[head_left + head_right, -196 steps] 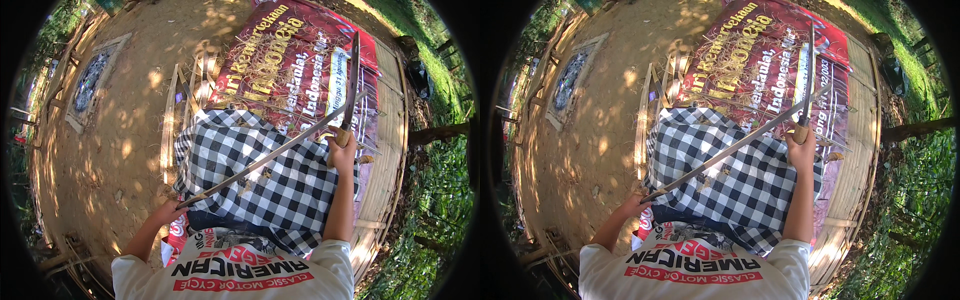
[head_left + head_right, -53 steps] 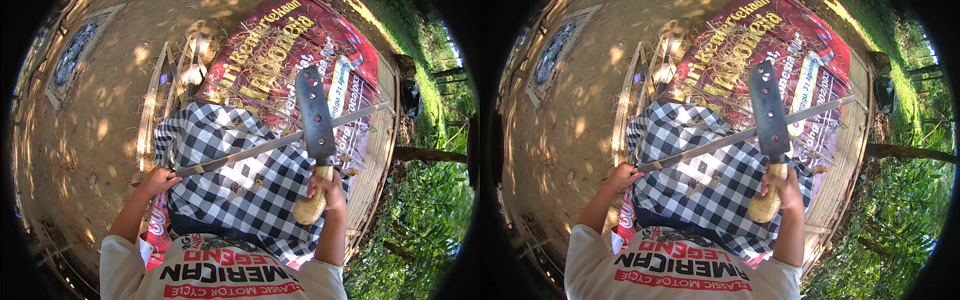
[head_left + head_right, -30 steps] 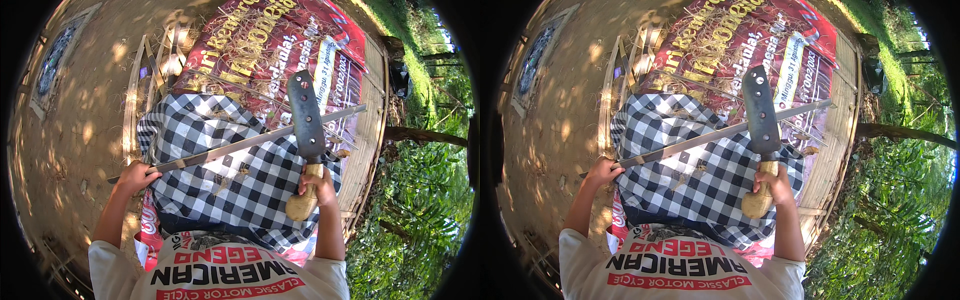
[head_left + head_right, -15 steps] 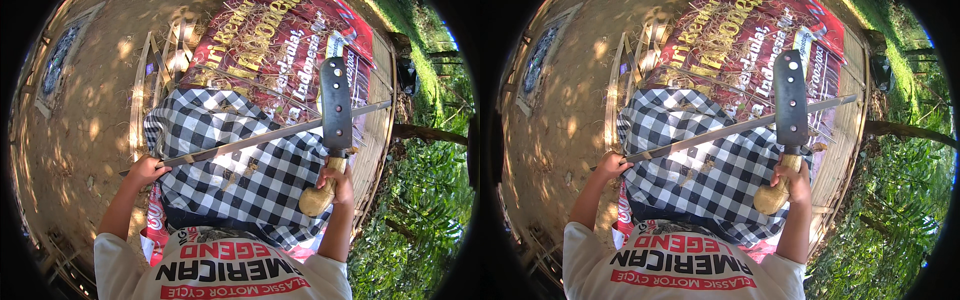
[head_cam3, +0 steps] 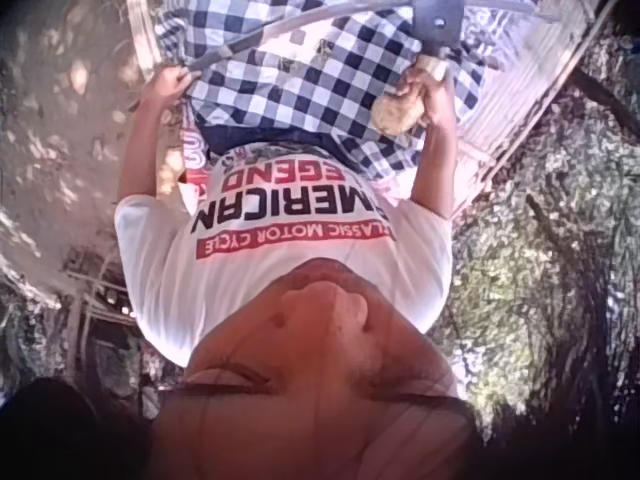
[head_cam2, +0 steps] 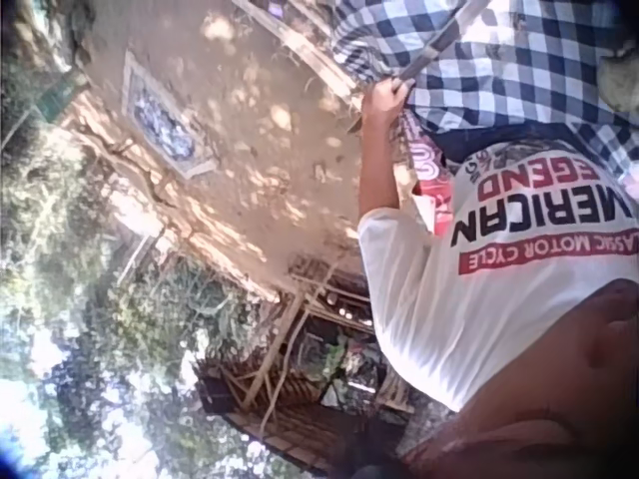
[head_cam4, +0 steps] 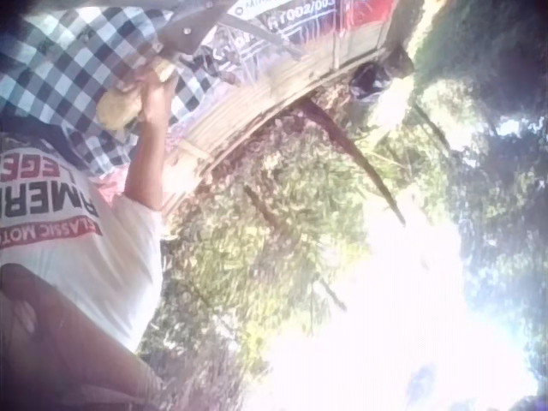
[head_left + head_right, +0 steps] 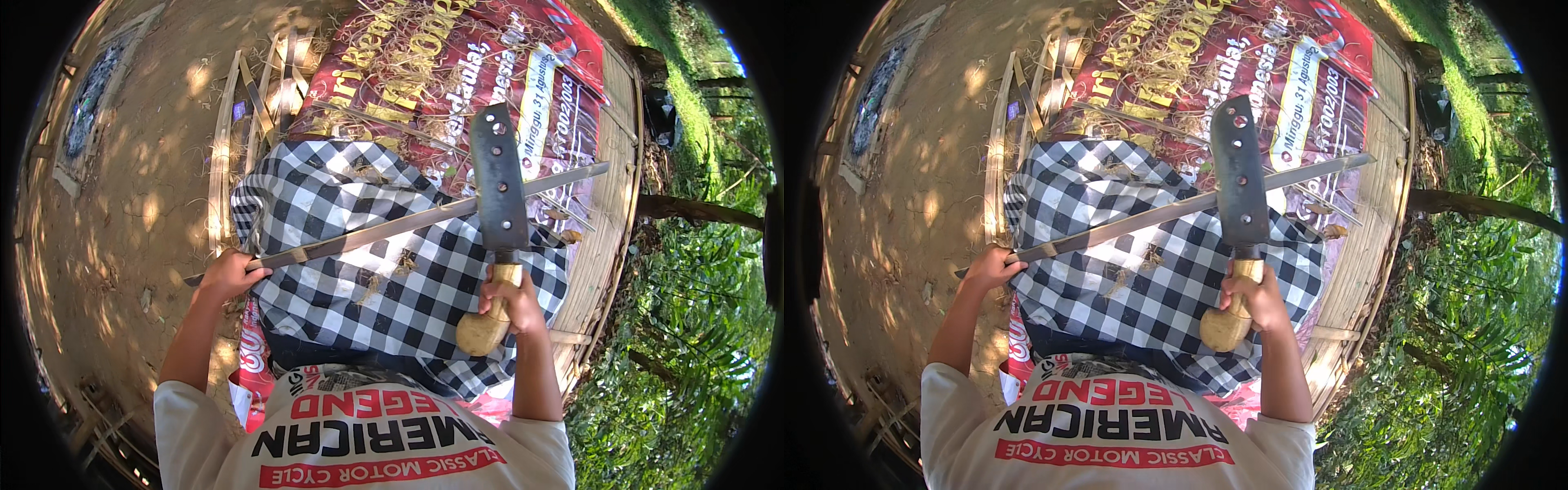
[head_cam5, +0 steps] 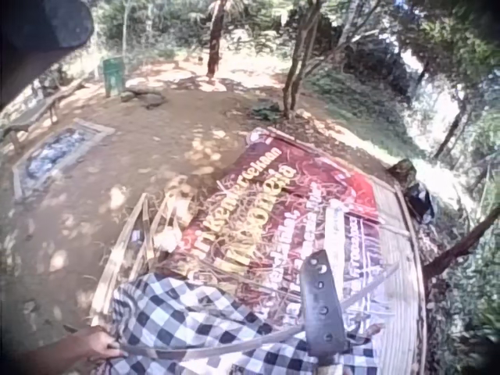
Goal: The person holds a length of bamboo on their lap and uses a large knife to shave and smooth the outer surface, rotating the bamboo and removing thin strips.
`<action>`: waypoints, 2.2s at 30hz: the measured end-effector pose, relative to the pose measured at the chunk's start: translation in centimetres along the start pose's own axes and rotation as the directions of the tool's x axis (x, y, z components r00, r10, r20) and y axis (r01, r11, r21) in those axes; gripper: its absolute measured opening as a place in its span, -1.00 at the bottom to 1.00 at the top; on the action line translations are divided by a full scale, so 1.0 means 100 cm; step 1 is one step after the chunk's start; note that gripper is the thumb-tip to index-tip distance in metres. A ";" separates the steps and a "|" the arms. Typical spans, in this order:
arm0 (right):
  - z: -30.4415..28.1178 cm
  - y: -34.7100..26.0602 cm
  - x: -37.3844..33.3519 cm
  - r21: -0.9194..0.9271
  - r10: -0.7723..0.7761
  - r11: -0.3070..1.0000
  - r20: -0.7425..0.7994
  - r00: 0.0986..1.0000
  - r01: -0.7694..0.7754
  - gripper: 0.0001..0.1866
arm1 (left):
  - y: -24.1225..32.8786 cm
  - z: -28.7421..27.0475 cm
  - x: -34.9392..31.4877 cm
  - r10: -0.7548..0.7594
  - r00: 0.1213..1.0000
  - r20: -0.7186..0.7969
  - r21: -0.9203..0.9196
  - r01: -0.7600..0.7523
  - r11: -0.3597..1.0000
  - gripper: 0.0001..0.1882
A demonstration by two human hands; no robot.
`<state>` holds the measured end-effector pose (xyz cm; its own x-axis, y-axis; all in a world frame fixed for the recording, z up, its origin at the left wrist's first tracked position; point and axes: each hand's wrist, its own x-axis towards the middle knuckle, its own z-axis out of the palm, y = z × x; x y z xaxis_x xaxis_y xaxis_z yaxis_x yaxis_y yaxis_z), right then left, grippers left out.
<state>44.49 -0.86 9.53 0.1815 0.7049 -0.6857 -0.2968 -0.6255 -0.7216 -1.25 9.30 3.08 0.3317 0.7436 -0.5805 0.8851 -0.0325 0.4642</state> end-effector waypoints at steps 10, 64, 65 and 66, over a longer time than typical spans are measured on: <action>-0.018 -0.014 0.000 0.177 -0.114 0.977 -0.035 0.993 0.119 -0.71 | -0.010 0.013 0.000 0.038 0.999 -0.036 0.043 -0.036 0.998 -0.71; 0.001 -0.005 -0.012 0.089 -0.010 0.996 0.070 0.997 0.004 -0.74 | -0.011 0.012 0.002 0.138 0.989 -0.058 -0.027 -0.140 0.990 -0.60; -0.003 -0.009 -0.010 0.113 -0.075 0.991 0.034 0.997 0.070 -0.74 | -0.019 0.017 0.001 0.156 0.984 -0.087 -0.003 -0.157 0.988 -0.60; 0.001 -0.004 -0.008 0.124 -0.065 0.990 0.023 0.998 0.062 -0.74 | -0.029 0.024 -0.001 0.173 0.978 -0.116 0.021 -0.172 0.985 -0.60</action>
<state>44.40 -1.16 10.40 0.1786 0.7517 -0.6349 -0.3991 -0.5344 -0.7451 -3.05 7.72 0.26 0.4400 0.7990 -0.4099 0.8214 -0.1737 0.5432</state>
